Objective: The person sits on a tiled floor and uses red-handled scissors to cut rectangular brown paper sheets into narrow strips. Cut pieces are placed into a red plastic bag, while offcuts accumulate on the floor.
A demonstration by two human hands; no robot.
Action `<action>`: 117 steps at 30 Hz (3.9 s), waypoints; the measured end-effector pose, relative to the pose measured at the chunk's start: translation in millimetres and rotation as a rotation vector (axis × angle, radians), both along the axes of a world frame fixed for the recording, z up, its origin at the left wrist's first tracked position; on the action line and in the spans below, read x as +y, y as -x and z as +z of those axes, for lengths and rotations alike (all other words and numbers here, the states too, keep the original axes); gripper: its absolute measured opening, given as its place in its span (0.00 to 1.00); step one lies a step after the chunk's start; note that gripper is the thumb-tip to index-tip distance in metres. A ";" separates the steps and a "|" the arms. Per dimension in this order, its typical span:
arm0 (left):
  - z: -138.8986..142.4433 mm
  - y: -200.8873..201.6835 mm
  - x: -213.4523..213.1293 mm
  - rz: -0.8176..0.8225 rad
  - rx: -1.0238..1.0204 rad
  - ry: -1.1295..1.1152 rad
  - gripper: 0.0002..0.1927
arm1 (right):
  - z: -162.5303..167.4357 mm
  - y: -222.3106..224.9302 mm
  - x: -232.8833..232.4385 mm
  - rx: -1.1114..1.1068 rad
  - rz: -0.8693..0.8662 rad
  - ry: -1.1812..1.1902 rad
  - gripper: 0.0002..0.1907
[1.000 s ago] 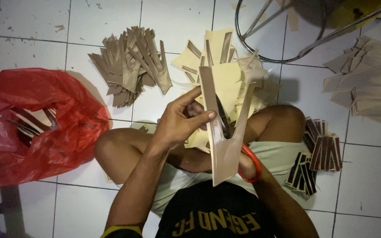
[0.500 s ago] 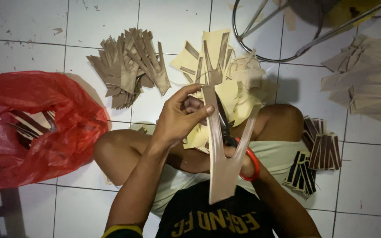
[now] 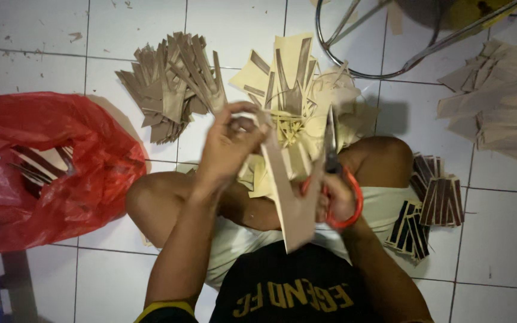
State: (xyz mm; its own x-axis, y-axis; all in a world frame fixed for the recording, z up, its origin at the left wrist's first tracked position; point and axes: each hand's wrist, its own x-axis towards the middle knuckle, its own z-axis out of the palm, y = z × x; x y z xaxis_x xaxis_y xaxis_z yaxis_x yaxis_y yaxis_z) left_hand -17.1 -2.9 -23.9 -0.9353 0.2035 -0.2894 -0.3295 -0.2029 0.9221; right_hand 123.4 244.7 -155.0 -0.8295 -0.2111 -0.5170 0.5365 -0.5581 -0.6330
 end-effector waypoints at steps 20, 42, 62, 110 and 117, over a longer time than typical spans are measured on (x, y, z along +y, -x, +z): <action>18.8 -24.1 7.3 -0.429 0.656 0.891 0.26 | 132.6 41.9 -25.5 0.472 0.254 -0.743 0.13; -49.3 15.9 29.4 -0.794 0.383 0.564 0.25 | 123.5 10.4 86.9 0.076 0.212 -0.760 0.13; -16.1 -2.1 22.8 0.059 0.117 0.175 0.19 | 81.7 -13.3 -32.2 0.123 0.379 -0.360 0.15; -1.2 -41.7 44.9 0.015 0.154 0.094 0.12 | 91.4 4.9 -24.8 0.133 0.290 -0.275 0.31; 0.1 -51.2 43.2 -0.007 0.122 0.112 0.11 | 82.6 -5.2 -28.1 0.124 0.204 -0.211 0.32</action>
State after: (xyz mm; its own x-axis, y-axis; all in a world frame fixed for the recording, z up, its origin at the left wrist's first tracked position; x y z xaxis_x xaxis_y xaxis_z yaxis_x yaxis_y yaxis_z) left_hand 34.1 40.3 -23.9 -0.9636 0.1832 -0.1948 -0.2145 -0.0942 0.9722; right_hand 128.6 216.5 -72.4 -0.8404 -0.2783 -0.4651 0.5357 -0.2960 -0.7908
